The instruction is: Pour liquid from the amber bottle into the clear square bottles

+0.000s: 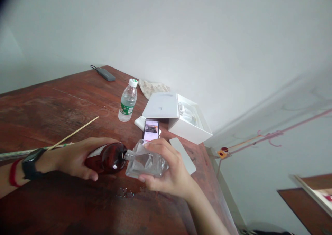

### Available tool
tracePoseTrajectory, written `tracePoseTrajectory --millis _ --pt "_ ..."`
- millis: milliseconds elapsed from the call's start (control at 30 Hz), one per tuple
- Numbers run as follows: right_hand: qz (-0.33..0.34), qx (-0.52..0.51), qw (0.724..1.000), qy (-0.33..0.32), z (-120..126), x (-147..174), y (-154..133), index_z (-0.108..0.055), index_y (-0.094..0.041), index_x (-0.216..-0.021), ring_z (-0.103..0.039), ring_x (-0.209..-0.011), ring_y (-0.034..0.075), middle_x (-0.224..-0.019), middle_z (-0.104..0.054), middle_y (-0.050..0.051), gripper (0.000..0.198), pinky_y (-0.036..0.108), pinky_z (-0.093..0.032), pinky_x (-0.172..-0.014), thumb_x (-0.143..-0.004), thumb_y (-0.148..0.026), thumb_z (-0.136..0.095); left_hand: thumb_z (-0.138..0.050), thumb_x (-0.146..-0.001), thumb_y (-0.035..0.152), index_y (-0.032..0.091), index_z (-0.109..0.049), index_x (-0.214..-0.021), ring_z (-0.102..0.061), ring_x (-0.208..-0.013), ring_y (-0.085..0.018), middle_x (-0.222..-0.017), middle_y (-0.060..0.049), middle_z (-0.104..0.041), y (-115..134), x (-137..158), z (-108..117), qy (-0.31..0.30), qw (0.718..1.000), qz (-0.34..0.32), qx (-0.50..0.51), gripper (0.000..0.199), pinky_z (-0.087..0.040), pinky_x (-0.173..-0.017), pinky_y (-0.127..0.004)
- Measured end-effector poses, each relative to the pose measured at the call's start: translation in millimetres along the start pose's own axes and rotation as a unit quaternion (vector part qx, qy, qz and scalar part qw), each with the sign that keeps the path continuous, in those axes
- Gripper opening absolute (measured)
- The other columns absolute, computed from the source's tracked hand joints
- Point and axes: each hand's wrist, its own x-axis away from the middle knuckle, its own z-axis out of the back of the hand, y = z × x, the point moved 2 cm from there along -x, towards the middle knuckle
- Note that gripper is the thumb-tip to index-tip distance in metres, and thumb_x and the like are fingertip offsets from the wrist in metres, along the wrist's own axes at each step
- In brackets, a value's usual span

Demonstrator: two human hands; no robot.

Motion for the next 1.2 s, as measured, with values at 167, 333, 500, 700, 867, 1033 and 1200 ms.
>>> tracePoseTrajectory --millis 167,333,500,700,867,1033,1200 --pt "0.002 0.001 1.0 -0.004 0.6 -0.2 -0.7 -0.063 -0.029 -0.142 -0.073 -0.116 0.032 -0.129 -0.073 0.011 0.06 0.048 -0.062 -0.095 -0.09 -0.05 -0.086 -0.083 -0.085 0.074 0.023 -0.057 -0.15 -0.074 -0.116 -0.033 -0.135 -0.012 -0.074 3.1 -1.1 0.1 -0.005 1.0 0.008 0.0 0.087 -0.059 -0.101 -0.037" --pt "-0.003 -0.001 1.0 -0.007 0.5 0.8 -0.7 -0.063 -0.03 -0.142 -0.073 -0.118 0.032 -0.129 -0.073 0.011 0.061 0.048 -0.062 -0.096 -0.09 -0.05 -0.086 -0.08 -0.087 0.075 0.024 -0.056 -0.15 -0.074 -0.116 -0.032 -0.136 -0.011 -0.074 2.4 0.1 -0.1 -0.004 1.0 -0.002 -0.012 0.085 -0.058 -0.101 -0.036" --pt "0.0 0.001 1.0 -0.006 0.8 0.2 -1.1 -0.063 -0.03 -0.142 -0.073 -0.118 0.033 -0.128 -0.073 0.011 0.059 0.05 -0.062 -0.096 -0.091 -0.05 -0.085 -0.081 -0.085 0.076 0.024 -0.058 -0.149 -0.074 -0.116 -0.032 -0.135 -0.011 -0.074 2.1 0.4 0.4 0.007 1.0 0.0 -0.021 0.086 -0.058 -0.104 -0.038" --pt "0.005 0.002 1.0 -0.01 1.2 -0.3 -0.7 -0.062 -0.029 -0.144 -0.073 -0.117 0.032 -0.129 -0.073 0.011 0.062 0.049 -0.061 -0.097 -0.091 -0.049 -0.086 -0.082 -0.086 0.074 0.023 -0.057 -0.151 -0.074 -0.117 -0.032 -0.136 -0.012 -0.075 0.4 0.1 0.5 0.002 1.0 -0.001 -0.021 0.086 -0.058 -0.104 -0.037" --pt "0.008 -0.001 1.0 -0.008 1.0 0.7 -0.5 -0.063 -0.028 -0.143 -0.073 -0.118 0.032 -0.128 -0.074 0.011 0.06 0.049 -0.061 -0.098 -0.091 -0.049 -0.085 -0.081 -0.086 0.075 0.024 -0.056 -0.15 -0.074 -0.117 -0.032 -0.136 -0.011 -0.074 0.3 0.2 0.6 0.003 1.0 -0.004 -0.02 0.086 -0.057 -0.105 -0.037" --pt "0.004 0.004 1.0 -0.006 1.3 0.4 -0.9 -0.062 -0.029 -0.143 -0.073 -0.118 0.032 -0.129 -0.073 0.011 0.06 0.048 -0.062 -0.096 -0.091 -0.049 -0.085 -0.082 -0.086 0.073 0.024 -0.055 -0.151 -0.074 -0.118 -0.032 -0.137 -0.01 -0.074 -0.2 0.4 0.6 -0.005 1.0 -0.004 -0.026 0.085 -0.057 -0.104 -0.037" --pt "0.008 0.015 1.0 -0.005 1.7 -0.1 -1.5 -0.062 -0.03 -0.144 -0.073 -0.118 0.033 -0.129 -0.073 0.011 0.062 0.049 -0.063 -0.095 -0.09 -0.049 -0.085 -0.083 -0.086 0.071 0.025 -0.052 -0.154 -0.074 -0.12 -0.032 -0.139 -0.011 -0.073 -3.1 1.6 0.9 -0.004 0.999 -0.011 -0.04 0.087 -0.056 -0.107 -0.037"
